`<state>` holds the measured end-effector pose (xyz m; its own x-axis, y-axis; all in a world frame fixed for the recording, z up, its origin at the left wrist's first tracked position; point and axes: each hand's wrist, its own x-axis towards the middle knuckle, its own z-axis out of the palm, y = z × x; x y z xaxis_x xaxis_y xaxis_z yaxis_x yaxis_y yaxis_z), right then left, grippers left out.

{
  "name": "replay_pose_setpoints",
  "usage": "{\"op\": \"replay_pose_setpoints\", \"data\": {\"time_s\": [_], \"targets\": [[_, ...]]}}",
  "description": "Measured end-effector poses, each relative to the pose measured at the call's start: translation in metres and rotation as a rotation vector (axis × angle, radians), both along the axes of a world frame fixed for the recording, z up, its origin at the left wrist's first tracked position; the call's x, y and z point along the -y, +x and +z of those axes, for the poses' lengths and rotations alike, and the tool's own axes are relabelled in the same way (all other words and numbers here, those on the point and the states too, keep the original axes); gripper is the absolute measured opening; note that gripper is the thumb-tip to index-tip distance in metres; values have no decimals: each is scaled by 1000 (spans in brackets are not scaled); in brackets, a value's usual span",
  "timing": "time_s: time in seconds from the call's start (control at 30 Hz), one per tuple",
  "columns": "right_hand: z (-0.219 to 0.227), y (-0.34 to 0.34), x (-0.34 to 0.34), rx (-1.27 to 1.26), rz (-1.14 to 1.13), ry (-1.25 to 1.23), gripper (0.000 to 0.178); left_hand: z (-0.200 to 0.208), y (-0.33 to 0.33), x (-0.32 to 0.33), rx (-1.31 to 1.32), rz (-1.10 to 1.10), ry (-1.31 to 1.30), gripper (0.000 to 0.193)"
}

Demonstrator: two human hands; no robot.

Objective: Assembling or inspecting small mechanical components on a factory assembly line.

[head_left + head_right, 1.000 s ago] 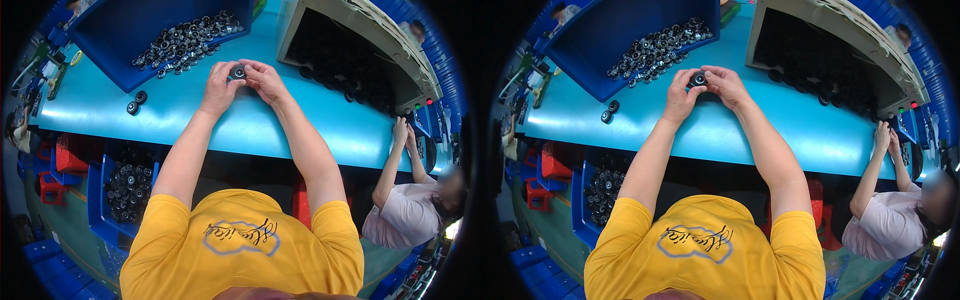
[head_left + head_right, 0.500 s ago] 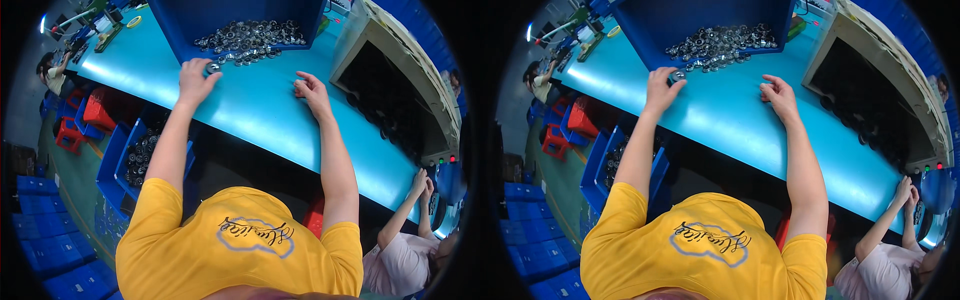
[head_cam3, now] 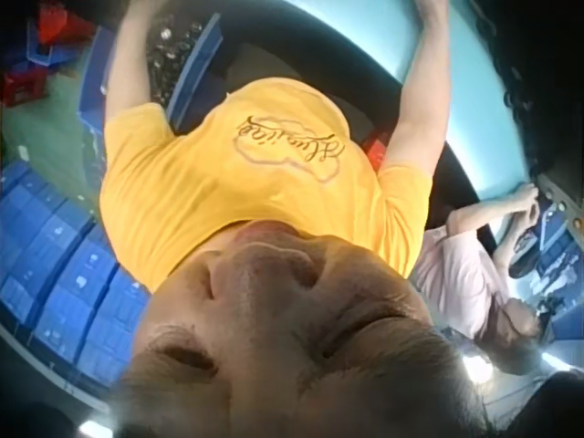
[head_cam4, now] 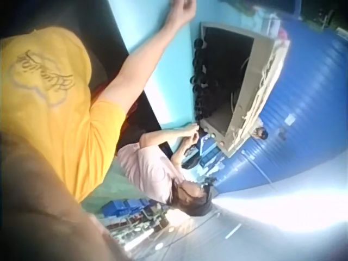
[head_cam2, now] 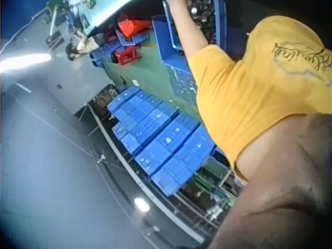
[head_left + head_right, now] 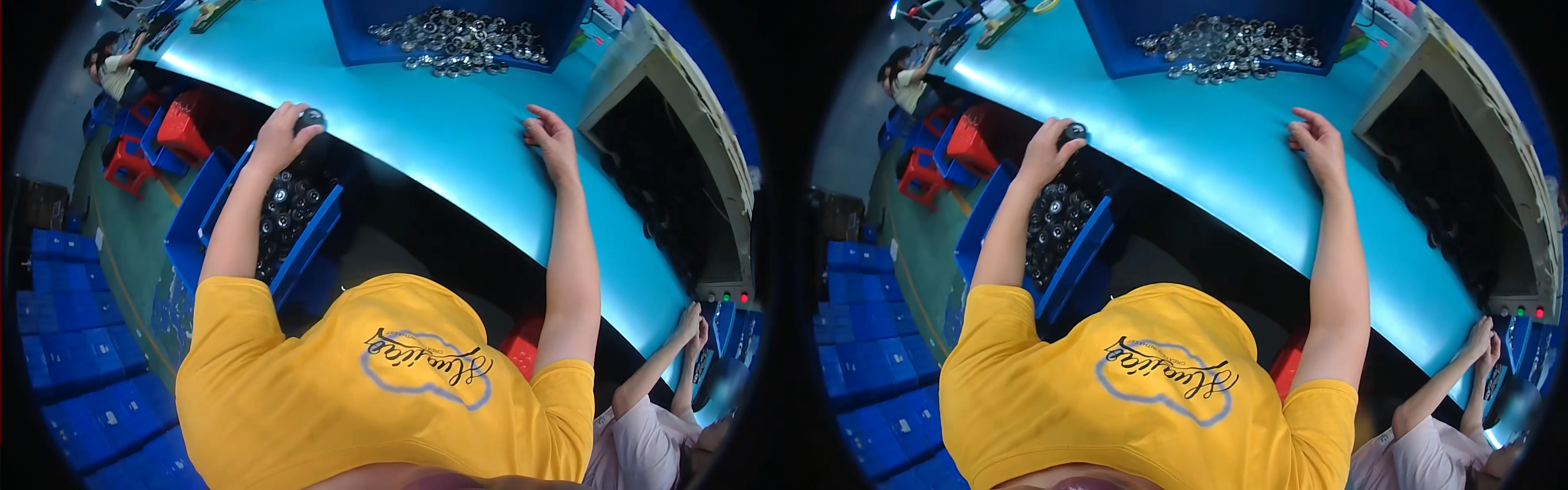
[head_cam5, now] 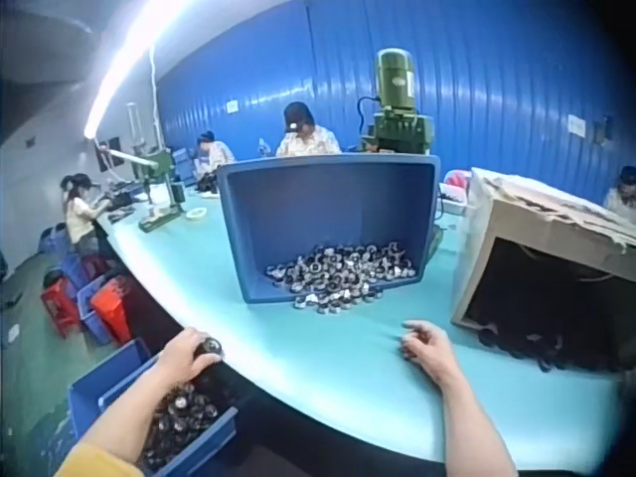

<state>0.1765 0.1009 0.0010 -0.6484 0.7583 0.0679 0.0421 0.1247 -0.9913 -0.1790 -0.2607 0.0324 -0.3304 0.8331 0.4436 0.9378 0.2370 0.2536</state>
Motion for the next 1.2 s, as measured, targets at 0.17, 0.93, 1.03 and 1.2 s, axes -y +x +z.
{"op": "replay_pose_setpoints", "data": {"time_s": [0.17, 0.93, 1.03, 1.2], "targets": [[-4, -1, -2, 58, 26, 87, 36, 0, -7, 66, -89, 242, -180, 44], [31, 278, -7, 917, -996, 702, 24, -12, 227, -245, 862, -746, 7, 13], [24, 292, -14, 1065, -974, 678, 27, -21, 227, -249, 848, -713, 4, 13], [31, 256, -16, 963, -761, 717, 23, -21, 220, -245, 867, -683, 26, 13]]}}
